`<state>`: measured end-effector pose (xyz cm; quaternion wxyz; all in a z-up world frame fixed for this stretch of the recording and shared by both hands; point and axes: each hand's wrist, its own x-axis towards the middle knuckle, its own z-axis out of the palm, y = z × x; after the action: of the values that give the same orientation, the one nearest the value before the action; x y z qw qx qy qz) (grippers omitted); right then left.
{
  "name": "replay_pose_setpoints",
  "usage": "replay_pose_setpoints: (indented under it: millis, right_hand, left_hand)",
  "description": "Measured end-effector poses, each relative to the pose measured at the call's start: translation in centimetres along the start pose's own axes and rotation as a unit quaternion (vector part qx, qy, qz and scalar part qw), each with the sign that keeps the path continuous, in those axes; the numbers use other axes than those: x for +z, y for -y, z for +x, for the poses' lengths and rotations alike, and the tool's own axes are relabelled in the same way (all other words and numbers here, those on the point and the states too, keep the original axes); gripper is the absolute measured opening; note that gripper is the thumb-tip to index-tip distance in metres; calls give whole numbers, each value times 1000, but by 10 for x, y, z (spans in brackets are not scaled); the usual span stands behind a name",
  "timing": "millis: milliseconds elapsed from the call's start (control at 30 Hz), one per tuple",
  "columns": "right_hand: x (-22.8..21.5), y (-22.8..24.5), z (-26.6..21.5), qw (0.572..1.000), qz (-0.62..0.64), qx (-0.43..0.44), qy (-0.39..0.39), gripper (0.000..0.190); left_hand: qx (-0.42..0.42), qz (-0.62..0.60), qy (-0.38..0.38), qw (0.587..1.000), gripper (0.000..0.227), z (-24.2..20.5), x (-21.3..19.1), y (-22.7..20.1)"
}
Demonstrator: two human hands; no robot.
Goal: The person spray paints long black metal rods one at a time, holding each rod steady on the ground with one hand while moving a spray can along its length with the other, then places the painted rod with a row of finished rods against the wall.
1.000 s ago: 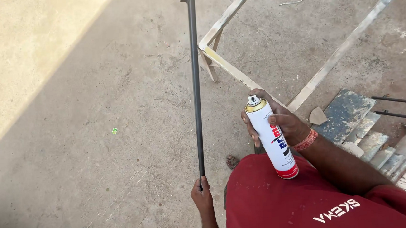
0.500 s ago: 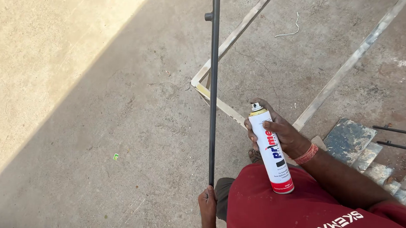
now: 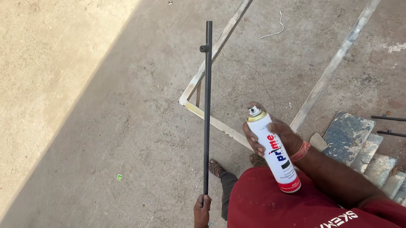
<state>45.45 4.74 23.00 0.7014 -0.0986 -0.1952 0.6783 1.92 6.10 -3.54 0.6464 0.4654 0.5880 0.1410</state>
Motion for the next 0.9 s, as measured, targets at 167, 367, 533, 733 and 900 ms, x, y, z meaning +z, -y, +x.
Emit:
replay_pose_setpoints:
  millis: [167, 367, 533, 733, 900]
  right_hand:
    - [-3, 85, 23, 961, -206, -129, -134, 73]
    - [3, 124, 33, 785, -566, -182, -174, 66]
    - [15, 114, 55, 576, -778, -226, -109, 68]
    - [-2, 108, 64, 548, -816, -116, -143, 70]
    - [12, 110, 54, 499, -836, -210, -90, 72]
  left_hand:
    - [-21, 51, 11, 998, 25, 3, -31, 10]
    - [-48, 100, 5, 994, 32, 11, -62, 34]
    - [-71, 83, -24, 994, 37, 9, -83, 56]
    - [-87, 62, -58, 993, 48, 7, -107, 74]
    - [-66, 43, -69, 995, 41, -1, -108, 73]
